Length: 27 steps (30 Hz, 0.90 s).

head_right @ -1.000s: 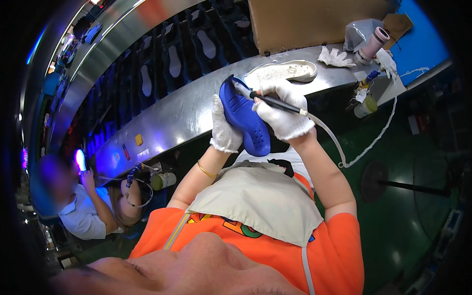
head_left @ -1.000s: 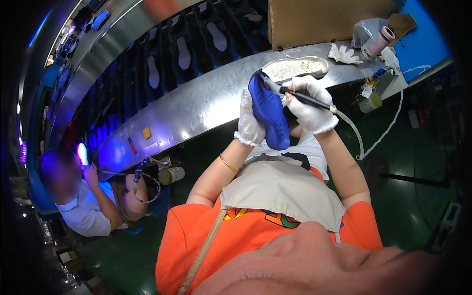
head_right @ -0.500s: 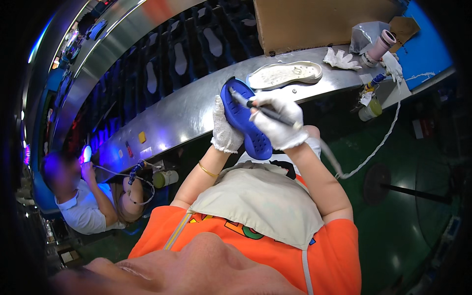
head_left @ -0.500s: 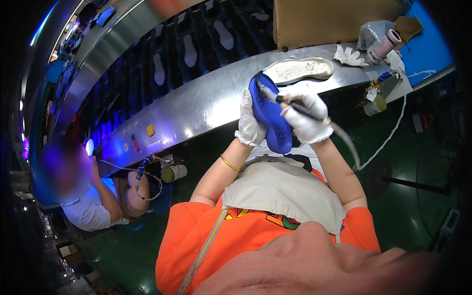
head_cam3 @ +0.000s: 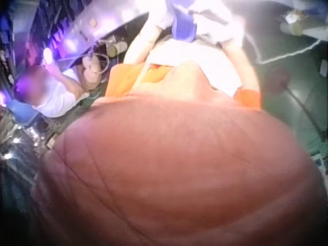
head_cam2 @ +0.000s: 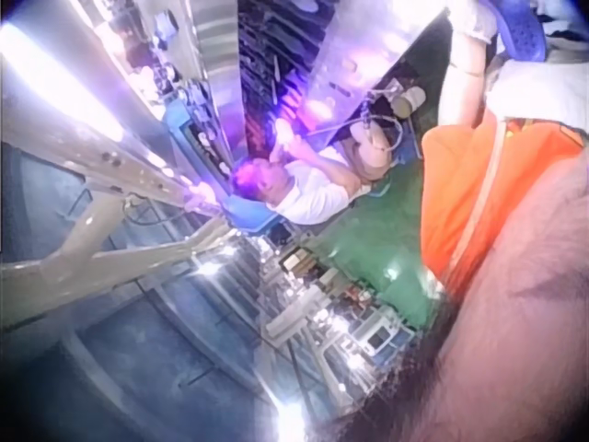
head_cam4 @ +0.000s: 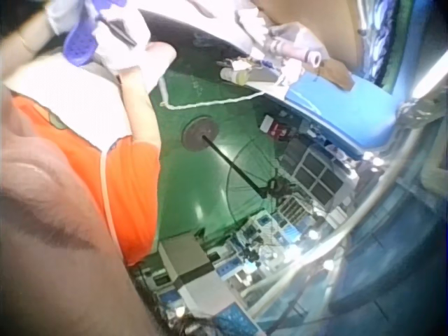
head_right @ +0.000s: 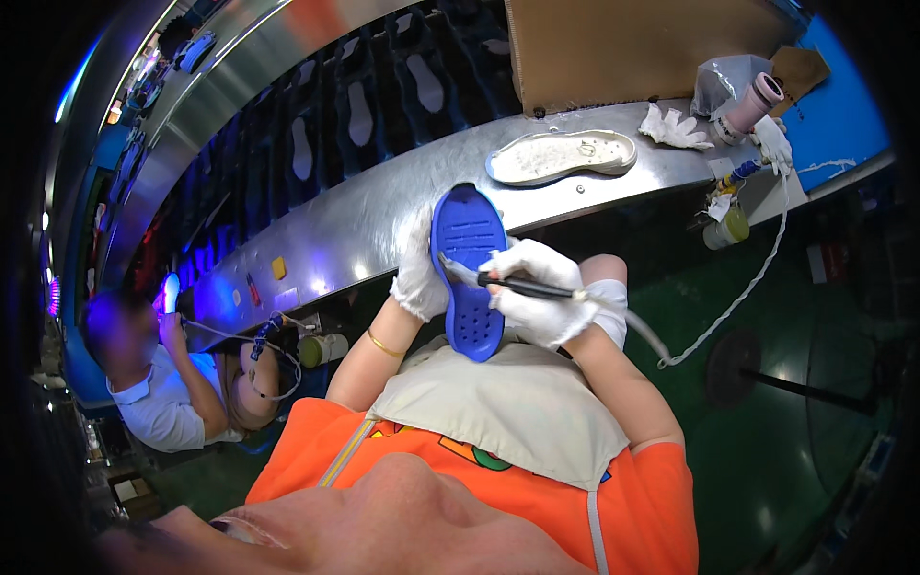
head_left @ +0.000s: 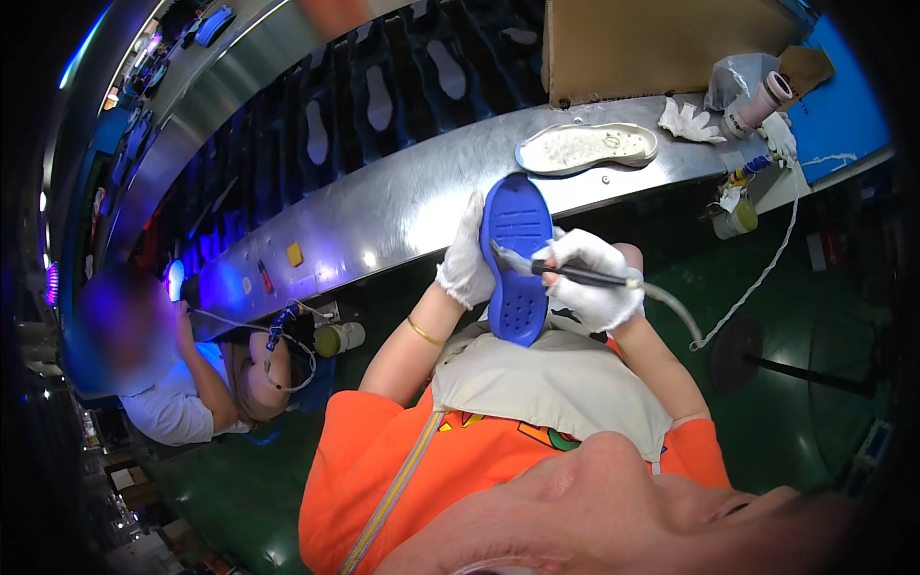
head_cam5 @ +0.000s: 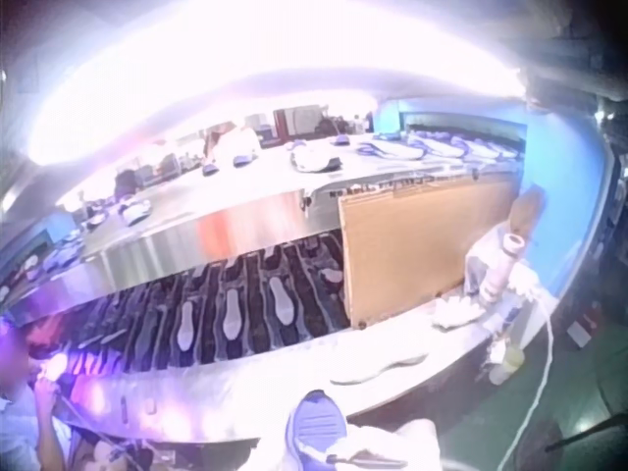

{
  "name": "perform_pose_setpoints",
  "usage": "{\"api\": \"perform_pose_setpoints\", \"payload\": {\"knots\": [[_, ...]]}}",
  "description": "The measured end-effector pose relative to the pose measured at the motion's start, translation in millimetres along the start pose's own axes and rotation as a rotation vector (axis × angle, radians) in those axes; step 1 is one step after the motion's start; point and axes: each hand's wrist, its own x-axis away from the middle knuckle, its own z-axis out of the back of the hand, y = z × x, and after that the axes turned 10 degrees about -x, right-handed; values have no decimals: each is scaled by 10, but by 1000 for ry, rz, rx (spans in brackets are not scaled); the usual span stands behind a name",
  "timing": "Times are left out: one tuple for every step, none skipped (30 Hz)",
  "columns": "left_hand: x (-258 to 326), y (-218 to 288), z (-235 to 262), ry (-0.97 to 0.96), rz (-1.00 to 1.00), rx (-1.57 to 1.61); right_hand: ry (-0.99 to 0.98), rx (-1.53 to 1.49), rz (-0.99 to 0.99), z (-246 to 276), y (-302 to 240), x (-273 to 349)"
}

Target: The person repeatedly picks up blue slippers from a metal counter and scrubs their soles with a brush. The person handles the slippers one at a time, scrubbing the bottom surface and then placing them back on the counter.

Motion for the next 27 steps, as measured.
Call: {"api": "perform_pose_setpoints", "payload": {"knots": [[48, -42, 21, -36, 36, 25, 15, -58, -13, 87, 54, 18], [79, -140, 127, -52, 22, -70, 99, -22, -25, 160, 61, 46], [161, -126, 30, -180, 45, -55, 186, 15, -34, 222, 69, 82], [164, -187, 21, -175, 83, -122, 247, -22, -77, 269, 74, 104], [138, -242, 36, -168, 121, -189, 242, 6, -68, 321, 123, 113], [114, -249, 91, -250, 102, -172, 197, 27, -15, 291, 110, 106], [69, -257, 118, -201, 99, -173, 152, 48, 38, 246, 98, 91], [6, -266, 133, -152, 96, -174, 92, 15, -13, 207, 106, 89], [-44, -267, 160, -101, 93, -173, 77, 16, -28, 165, 45, 50], [-85, -194, 138, -107, 65, -142, 90, -45, -75, 218, 69, 29], [-103, -152, 56, -121, 27, -72, 103, -107, -121, 286, 96, -20], [-189, -157, 104, -119, -35, -34, 203, -182, -27, 243, 53, -107], [-264, -152, 122, -117, -99, 2, 261, -106, 0, 260, 61, -158], [-285, -156, 117, -116, -139, -33, 265, -93, -8, 242, 48, -182], [-311, -51, -10, -122, -186, -75, 209, -46, 49, 195, 29, -216], [-351, 14, -95, -130, -237, -116, 155, -2, 106, 147, 18, -239], [-403, 15, -129, -74, -251, -54, 104, 41, 171, 103, 8, -277], [-444, 34, -62, -117, -250, 3, 60, 157, 194, 42, -101, -317], [-479, 55, 1, -160, -249, 60, 15, 272, 215, 9, -179, -339], [-510, 54, 32, -205, -276, 197, -21, 249, 226, 36, -149, -358], [-604, 103, 67, -263, -305, 247, -8, 100, 212, 45, -100, -400], [-607, 97, 88, -181, -350, 245, 80, -15, 131, 50, -108, -394], [-602, 94, 103, -99, -394, 242, 167, -130, 49, 38, -133, -397], [-549, 134, 32, 37, -396, 190, 146, 109, 259, 47, -133, -454], [-576, 155, 56, -34, -419, 181, 105, 161, 282, 38, -119, -474], [-635, 185, 98, -106, -442, 171, 63, 212, 306, 26, -95, -490], [-657, 208, 100, -176, -460, 165, 24, 263, 326, 10, -70, -490]]}}
